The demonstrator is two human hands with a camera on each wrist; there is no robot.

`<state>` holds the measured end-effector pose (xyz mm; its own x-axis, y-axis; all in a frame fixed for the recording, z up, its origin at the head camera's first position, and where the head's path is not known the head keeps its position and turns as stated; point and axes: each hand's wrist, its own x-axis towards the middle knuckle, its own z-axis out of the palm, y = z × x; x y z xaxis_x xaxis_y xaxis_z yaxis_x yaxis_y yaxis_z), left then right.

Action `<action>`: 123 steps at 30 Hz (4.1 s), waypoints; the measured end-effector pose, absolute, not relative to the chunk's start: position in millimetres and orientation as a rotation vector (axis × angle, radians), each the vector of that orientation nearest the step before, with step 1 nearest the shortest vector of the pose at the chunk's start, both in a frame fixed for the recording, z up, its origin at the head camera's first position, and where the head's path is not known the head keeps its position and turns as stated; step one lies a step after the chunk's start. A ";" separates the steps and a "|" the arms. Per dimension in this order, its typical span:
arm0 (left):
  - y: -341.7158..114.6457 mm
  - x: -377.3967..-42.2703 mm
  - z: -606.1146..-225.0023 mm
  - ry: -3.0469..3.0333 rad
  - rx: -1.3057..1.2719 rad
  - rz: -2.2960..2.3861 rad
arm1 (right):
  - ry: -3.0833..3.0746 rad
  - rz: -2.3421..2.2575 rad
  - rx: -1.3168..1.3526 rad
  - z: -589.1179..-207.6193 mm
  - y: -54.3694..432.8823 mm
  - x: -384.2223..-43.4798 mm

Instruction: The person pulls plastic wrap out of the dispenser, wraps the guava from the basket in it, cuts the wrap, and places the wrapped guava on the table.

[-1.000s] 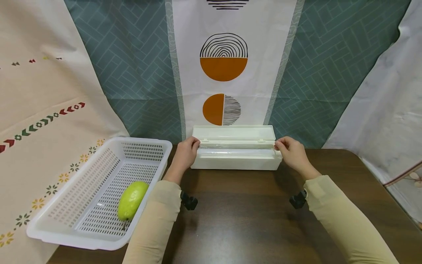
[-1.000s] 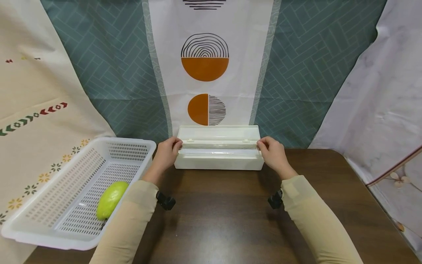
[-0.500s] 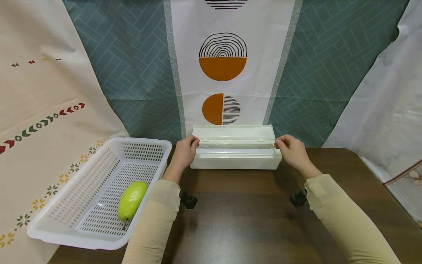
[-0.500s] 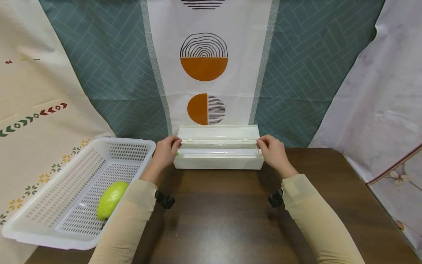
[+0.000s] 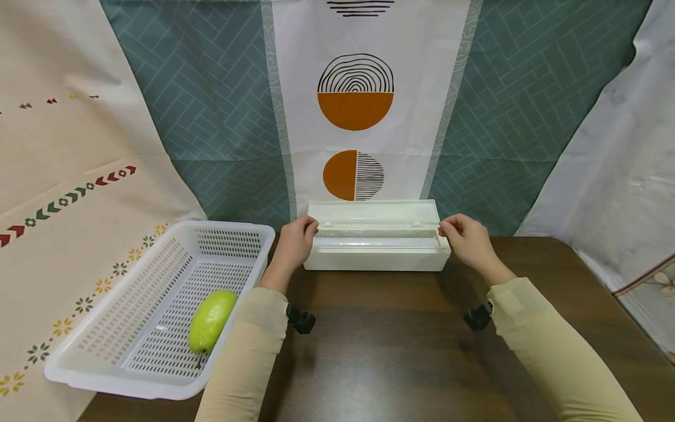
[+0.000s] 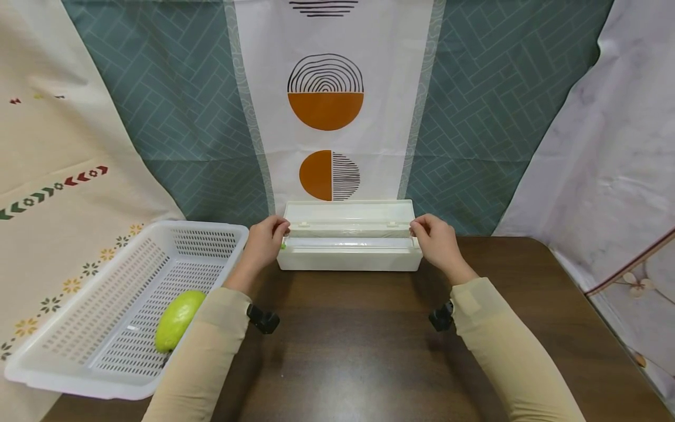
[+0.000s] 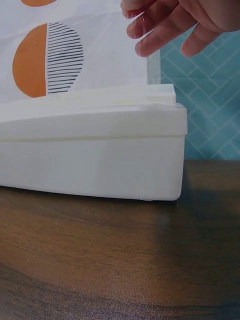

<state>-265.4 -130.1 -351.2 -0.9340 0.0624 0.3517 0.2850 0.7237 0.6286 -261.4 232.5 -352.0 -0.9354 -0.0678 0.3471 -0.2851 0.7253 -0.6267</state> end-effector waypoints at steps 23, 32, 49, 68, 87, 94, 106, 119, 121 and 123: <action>-130.4 -261.9 -349.2 -2.627 -0.308 -1.105 | -2.624 1.036 0.281 -350.1 233.5 -260.5; -130.7 -261.3 -348.6 -2.633 -0.339 -1.102 | -2.609 1.028 0.283 -348.9 234.2 -261.0; -133.4 -258.2 -343.4 -2.539 -0.345 -1.134 | -2.571 1.015 0.287 -346.6 234.8 -260.6; -132.2 -257.5 -344.4 -2.487 -0.170 -1.259 | -2.543 1.044 0.281 -343.5 235.7 -258.2; -132.3 -256.5 -342.0 -2.401 -0.164 -1.353 | -2.487 1.045 0.289 -340.6 236.8 -256.7; -132.2 -255.4 -340.9 -2.363 -0.173 -1.371 | -2.472 1.076 0.292 -338.9 237.3 -255.0; -132.2 -252.0 -336.8 -2.318 -0.168 -1.405 | -2.461 1.101 0.302 -336.5 237.6 -253.5; -132.9 -251.1 -333.8 -2.278 -0.186 -1.452 | -2.450 1.119 0.295 -332.4 237.6 -250.9; -133.1 -251.3 -333.5 -2.272 -0.193 -1.459 | -2.443 1.122 0.298 -331.7 237.5 -250.4; -133.2 -251.0 -333.1 -2.269 -0.199 -1.462 | -2.437 1.124 0.299 -331.2 237.7 -249.8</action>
<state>-251.0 -133.2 -333.1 -0.8965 -0.1098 0.4292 0.3455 0.4332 0.8324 -249.8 237.7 -331.2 -0.8806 -0.0127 0.4736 -0.3685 0.6467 -0.6678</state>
